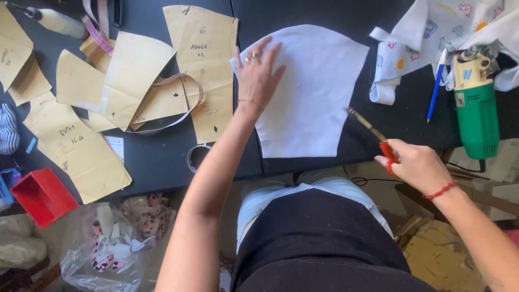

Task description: The person lays out a piece of patterned fabric on a table and places a paper pattern on top. They use a rotary cutter to cut the fabric along the pattern's edge, then switch to scissors to trim the remaining edges. Finally, they fold the cut fabric piece.

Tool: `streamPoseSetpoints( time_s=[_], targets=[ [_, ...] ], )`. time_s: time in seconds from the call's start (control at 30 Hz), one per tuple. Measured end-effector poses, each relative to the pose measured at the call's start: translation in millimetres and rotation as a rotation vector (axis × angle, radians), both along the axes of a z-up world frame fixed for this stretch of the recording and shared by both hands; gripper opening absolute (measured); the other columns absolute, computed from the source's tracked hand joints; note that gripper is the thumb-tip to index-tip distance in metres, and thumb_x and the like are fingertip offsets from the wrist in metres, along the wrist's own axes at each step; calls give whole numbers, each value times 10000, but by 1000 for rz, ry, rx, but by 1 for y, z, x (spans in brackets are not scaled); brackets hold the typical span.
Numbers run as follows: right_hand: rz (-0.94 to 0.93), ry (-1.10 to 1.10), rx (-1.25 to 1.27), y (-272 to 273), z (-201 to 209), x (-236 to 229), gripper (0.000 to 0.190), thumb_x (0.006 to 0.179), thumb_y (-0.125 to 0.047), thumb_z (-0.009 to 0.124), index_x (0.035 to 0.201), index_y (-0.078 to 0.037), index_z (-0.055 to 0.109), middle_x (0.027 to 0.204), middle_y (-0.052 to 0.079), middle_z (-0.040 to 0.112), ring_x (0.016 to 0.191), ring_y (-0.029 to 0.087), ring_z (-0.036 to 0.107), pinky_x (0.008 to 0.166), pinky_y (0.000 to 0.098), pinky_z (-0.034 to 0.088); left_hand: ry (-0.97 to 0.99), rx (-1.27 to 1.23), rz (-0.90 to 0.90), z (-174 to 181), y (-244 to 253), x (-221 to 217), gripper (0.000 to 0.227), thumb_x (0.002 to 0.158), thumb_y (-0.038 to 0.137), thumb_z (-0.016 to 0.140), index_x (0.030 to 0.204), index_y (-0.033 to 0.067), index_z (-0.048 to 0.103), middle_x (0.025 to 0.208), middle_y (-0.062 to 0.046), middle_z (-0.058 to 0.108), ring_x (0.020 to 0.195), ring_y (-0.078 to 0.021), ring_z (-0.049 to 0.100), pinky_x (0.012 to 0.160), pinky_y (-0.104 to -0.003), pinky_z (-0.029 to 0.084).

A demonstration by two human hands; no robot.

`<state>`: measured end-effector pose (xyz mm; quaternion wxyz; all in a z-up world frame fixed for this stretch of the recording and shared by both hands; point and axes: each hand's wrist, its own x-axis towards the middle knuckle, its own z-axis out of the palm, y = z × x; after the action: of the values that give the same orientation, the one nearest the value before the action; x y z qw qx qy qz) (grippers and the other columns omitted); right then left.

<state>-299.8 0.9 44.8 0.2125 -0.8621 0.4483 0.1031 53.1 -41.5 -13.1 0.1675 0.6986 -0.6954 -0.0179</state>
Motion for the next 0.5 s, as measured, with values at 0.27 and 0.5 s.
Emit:
streamPoseSetpoints(
  time_s=[0.27,0.5],
  targets=[
    [-382,-93,-162,-26,-35,-14,255,693,-122,672,944,-112,628,650,9,601,617,158,595,647,310,466,30,720,274,21,-70,19,340,560,446,658,866,324,572,940,-8,587,880,-211,562,737,-365,422],
    [-343,103,-87,-57,-32,-14,403,708,-361,633,1063,-172,658,825,53,644,777,203,615,736,323,455,369,158,-241,40,54,-13,158,600,130,542,724,192,467,647,-16,530,641,-249,530,501,-388,406]
  ],
)
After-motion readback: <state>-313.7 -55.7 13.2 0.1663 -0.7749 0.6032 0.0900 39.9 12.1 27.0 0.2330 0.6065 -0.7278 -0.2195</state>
